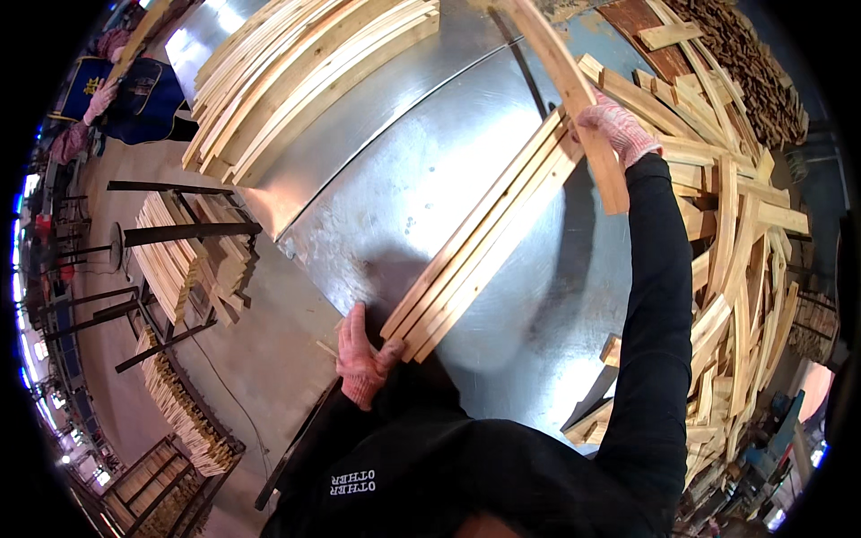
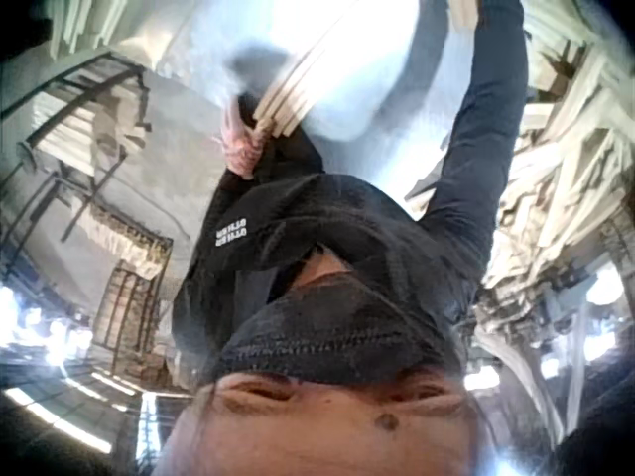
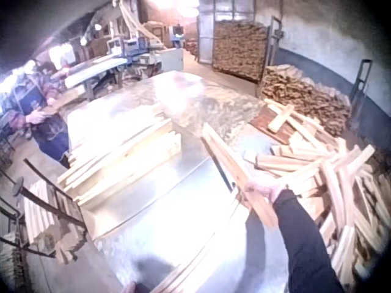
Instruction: The person picks up wooden planks from a large pile on a metal table, inspects them, and stacks them neatly. Another person is visible in the background performing similar tasks. The camera wearer handles the planks one by one or in small groups, organizing them into a growing stack.
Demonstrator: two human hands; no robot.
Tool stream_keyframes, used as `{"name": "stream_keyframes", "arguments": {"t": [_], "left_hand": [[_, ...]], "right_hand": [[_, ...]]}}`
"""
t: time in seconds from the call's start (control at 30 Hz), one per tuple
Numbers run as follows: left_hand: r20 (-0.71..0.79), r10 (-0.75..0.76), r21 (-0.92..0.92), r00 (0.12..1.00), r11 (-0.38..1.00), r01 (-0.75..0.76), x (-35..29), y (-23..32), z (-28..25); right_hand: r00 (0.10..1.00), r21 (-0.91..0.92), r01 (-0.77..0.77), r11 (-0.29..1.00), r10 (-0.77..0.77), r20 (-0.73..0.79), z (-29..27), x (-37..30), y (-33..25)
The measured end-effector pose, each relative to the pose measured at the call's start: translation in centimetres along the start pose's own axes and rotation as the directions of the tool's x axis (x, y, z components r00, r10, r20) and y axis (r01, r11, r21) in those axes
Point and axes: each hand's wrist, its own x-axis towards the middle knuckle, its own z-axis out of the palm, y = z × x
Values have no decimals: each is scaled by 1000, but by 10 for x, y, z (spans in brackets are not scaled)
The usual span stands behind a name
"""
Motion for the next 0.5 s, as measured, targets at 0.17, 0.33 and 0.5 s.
{"name": "stream_keyframes", "arguments": {"t": [0.17,0.33,0.5], "left_hand": [[-89,-128,-266,988,959,101,-11,5,15],[-281,-513,-883,811,470,-8,-50,-18,23],[-484,-734,-875,476,402,-269,-7,-16,-134]], "right_hand": [[986,275,-124,953,87,143,-1,17,22],[973,85,57,995,-74,217,10,-39,-6],[975,-270,162,949,-112,192,0,-180,-22]]}}
